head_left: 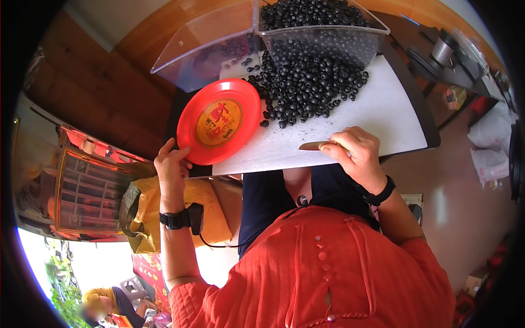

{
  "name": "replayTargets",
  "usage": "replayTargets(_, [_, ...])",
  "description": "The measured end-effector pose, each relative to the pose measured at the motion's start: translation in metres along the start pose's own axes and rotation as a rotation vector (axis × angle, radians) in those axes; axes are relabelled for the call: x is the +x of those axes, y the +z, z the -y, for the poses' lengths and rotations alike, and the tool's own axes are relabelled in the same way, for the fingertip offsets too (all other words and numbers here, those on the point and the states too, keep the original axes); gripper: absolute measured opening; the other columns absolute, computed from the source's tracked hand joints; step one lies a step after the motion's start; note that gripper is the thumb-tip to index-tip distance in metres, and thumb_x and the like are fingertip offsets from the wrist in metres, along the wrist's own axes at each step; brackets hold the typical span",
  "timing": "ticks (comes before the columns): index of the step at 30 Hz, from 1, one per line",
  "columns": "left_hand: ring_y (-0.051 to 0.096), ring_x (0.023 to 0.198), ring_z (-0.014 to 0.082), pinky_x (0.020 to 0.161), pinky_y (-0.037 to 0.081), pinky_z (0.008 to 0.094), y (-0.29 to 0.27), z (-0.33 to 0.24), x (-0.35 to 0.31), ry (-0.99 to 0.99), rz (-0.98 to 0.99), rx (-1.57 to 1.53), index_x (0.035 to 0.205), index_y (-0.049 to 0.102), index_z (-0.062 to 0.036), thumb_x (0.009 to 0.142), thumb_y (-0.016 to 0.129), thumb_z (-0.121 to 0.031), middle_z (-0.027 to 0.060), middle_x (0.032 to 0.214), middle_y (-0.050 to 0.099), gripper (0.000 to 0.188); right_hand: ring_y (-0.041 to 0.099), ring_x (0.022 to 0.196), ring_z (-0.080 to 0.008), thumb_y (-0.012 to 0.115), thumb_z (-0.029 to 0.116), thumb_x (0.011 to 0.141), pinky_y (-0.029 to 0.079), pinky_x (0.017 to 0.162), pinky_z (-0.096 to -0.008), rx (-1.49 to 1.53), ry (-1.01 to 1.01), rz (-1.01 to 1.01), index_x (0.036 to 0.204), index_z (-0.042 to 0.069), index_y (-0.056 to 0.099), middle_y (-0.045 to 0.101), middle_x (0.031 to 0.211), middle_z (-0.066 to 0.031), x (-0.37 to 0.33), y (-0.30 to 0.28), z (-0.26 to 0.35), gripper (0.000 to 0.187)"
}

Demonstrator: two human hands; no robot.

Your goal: Cutting and sorting dark berry-like seeds or pods on a table.

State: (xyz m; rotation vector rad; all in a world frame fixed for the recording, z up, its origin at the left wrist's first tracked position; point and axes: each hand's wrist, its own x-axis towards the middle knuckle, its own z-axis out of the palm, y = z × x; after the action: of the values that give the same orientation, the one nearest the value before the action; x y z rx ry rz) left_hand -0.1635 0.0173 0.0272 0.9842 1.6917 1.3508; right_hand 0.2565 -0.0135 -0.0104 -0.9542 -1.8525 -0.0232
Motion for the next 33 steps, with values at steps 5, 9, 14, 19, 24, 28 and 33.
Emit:
replayTargets(5, [0.06,0.052,0.0143,0.039,0.037,0.0262,-0.012,0.004,0.013,-0.034,-0.005,-0.108,0.149,0.047,0.0129,0.087,0.072,-0.002,0.0102,0.079,0.069,0.069,0.062,0.065,-0.025,0.086,0.021,0.085,0.047,0.058,-0.0393,0.002,-0.006,0.015,0.083,0.008,0.067,0.066,0.072,-0.0048,-0.001,-0.001,0.001,0.023])
replayTargets(9, [0.061,0.054,0.0135,0.041,0.039,0.0245,-0.012,-0.007,0.012,0.021,-0.052,0.059,0.144,0.052,0.0111,0.089,0.071,-0.003,0.0094,0.082,0.069,0.06,0.062,0.065,-0.0252,0.086,0.023,0.085,0.048,0.058,-0.0394,-0.001,-0.006,0.015,0.084,0.008,0.067,0.066,0.072,-0.0047,-0.002,-0.002,-0.001,0.024])
replayTargets(14, [0.056,0.064,0.0054,0.051,0.045,0.022,0.017,-0.003,-0.03,0.493,-0.16,0.136,0.115,0.075,-0.0006,0.092,0.071,-0.003,0.0009,0.084,0.068,0.023,0.062,0.065,-0.025,0.086,0.023,0.085,0.048,0.058,-0.0394,-0.012,0.008,0.031,0.084,0.008,0.067,0.066,0.072,-0.0044,-0.002,-0.002,0.001,0.024])
replayTargets(19, [0.065,0.074,0.0197,0.068,0.053,0.0311,0.118,-0.017,-0.093,0.771,0.265,0.39,0.105,0.075,0.0004,0.086,0.075,0.003,0.011,0.088,0.068,0.019,0.061,0.064,-0.0242,0.085,0.022,0.085,0.048,0.058,-0.0388,0.005,0.017,0.01,0.083,0.008,0.068,0.066,0.071,-0.0039,-0.001,-0.003,-0.003,0.022])
replayTargets(24, [0.067,0.076,0.0275,0.068,0.054,0.0379,0.179,0.006,-0.069,0.982,0.172,0.582,0.105,0.074,-0.0009,0.085,0.074,-0.001,0.0123,0.091,0.065,0.02,0.062,0.065,-0.0239,0.085,0.021,0.086,0.048,0.058,-0.0382,0.031,0.015,0.027,0.083,0.008,0.068,0.066,0.072,-0.0038,0.001,-0.002,0.0,0.022])
replayTargets(28, [0.069,0.08,0.0353,0.069,0.056,0.0432,0.194,0.011,-0.061,1.085,0.051,0.725,0.099,0.072,-0.002,0.081,0.074,-0.002,0.0148,0.094,0.066,0.018,0.062,0.064,-0.0243,0.085,0.023,0.086,0.048,0.058,-0.0382,0.07,0.033,0.029,0.083,0.008,0.067,0.066,0.072,-0.0048,0.0,-0.001,-0.003,0.024])
replayTargets(33, [0.069,0.08,0.0346,0.067,0.056,0.0437,0.192,0.015,-0.064,1.055,0.048,0.636,0.093,0.069,-0.0025,0.08,0.075,-0.001,0.0137,0.091,0.064,0.015,0.062,0.063,-0.0252,0.085,0.025,0.087,0.048,0.058,-0.0384,0.081,0.062,0.051,0.083,0.008,0.068,0.066,0.071,-0.0059,0.0,-0.004,-0.005,0.025])
